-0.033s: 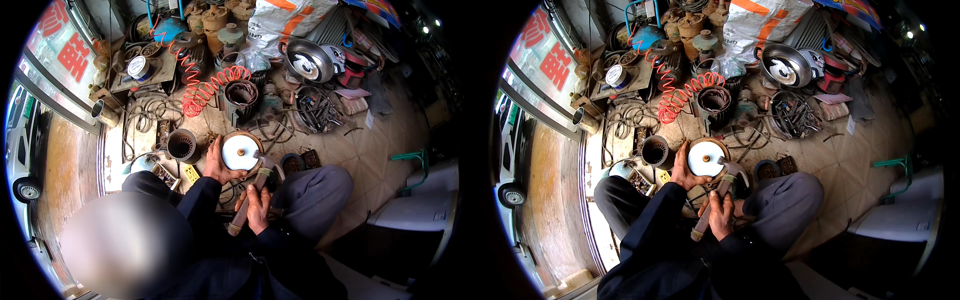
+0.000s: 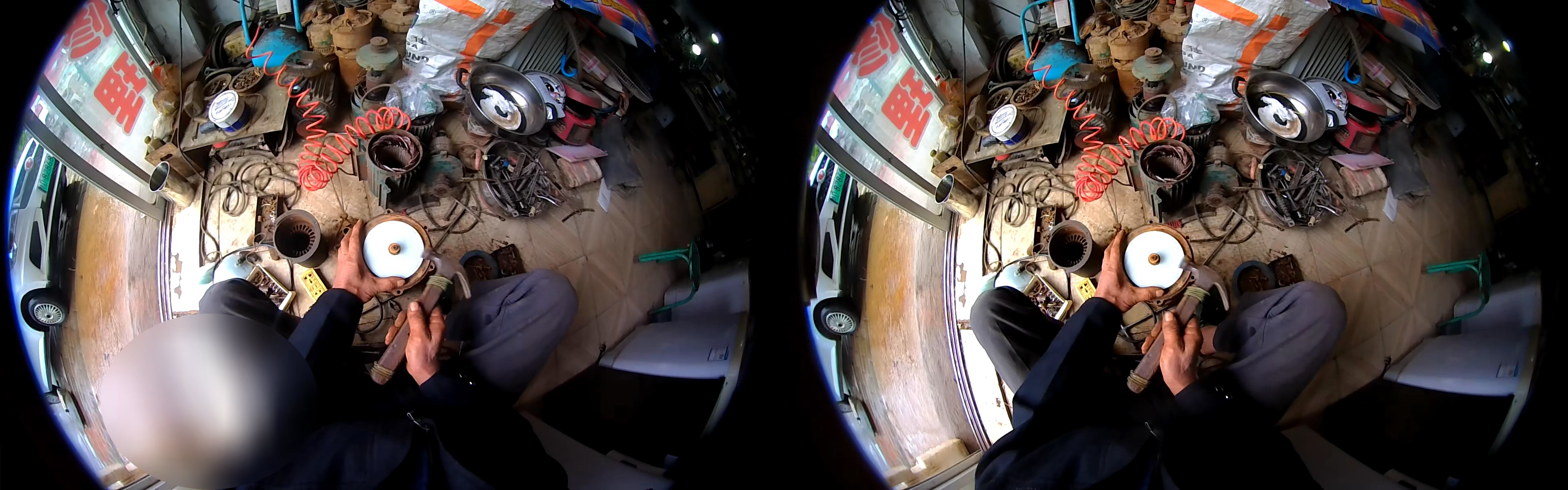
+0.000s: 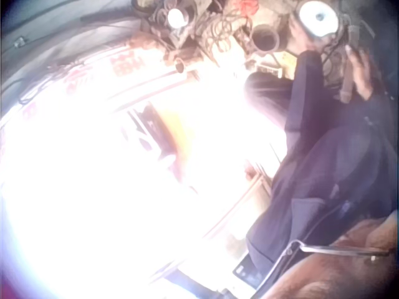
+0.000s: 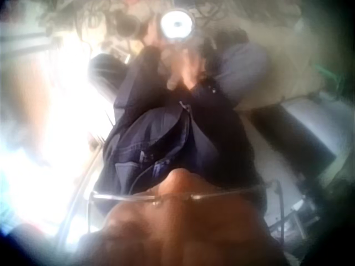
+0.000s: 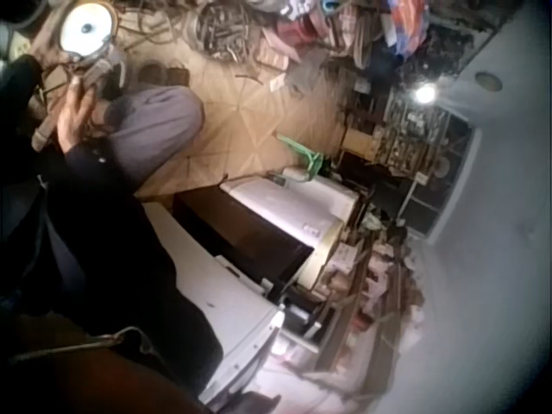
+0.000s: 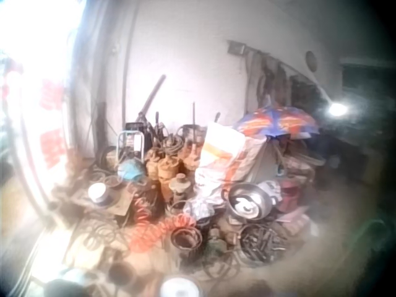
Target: The person sits on the floor and uses a hammer to strike a circular mechanical component, then flips it over to work on the other side. They continue to hammer and manipulate the part, eventually picking up a rusty cylindrical component and striking it as well.
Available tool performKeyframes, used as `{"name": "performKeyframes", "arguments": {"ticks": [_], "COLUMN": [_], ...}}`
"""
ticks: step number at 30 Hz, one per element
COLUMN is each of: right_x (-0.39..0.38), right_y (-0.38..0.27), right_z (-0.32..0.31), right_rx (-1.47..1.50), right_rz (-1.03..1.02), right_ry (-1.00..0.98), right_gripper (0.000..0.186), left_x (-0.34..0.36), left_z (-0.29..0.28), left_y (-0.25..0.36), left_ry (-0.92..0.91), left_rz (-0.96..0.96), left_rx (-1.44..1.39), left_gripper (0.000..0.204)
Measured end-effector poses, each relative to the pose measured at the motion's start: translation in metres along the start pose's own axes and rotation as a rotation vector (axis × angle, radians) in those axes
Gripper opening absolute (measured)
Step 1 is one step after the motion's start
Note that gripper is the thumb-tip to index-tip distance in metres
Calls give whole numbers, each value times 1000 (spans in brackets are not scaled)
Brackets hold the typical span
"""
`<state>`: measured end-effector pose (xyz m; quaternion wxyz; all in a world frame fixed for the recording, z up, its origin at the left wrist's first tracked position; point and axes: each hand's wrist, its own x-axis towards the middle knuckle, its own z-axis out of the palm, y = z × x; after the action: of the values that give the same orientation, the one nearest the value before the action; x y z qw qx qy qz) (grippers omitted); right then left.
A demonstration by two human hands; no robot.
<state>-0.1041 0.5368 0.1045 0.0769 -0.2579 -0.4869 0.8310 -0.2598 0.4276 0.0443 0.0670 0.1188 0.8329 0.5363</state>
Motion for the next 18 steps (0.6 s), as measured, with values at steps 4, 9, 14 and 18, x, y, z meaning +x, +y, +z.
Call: {"name": "performKeyframes", "arguments": {"ticks": [4, 9, 14, 18], "right_x": [8, 6, 10, 7], "right_y": [10, 12, 14, 6], "right_z": [1, 4, 3, 1], "right_rx": [-23, 80, -8, -41], "right_rz": [74, 3, 32, 87], "right_ry": [-183, 1, -149, -112], "right_gripper": [16, 16, 15, 15], "left_x": [1, 0, -1, -1], "left_z": [0, -2, -2, 0], "left_y": [2, 6, 2, 2], "left_ry": [-14, -22, -7, -5], "left_rz": [-8, -2, -8, -14], "left_rx": [4, 62, 54, 18], "left_gripper": [158, 157, 157, 157]}}
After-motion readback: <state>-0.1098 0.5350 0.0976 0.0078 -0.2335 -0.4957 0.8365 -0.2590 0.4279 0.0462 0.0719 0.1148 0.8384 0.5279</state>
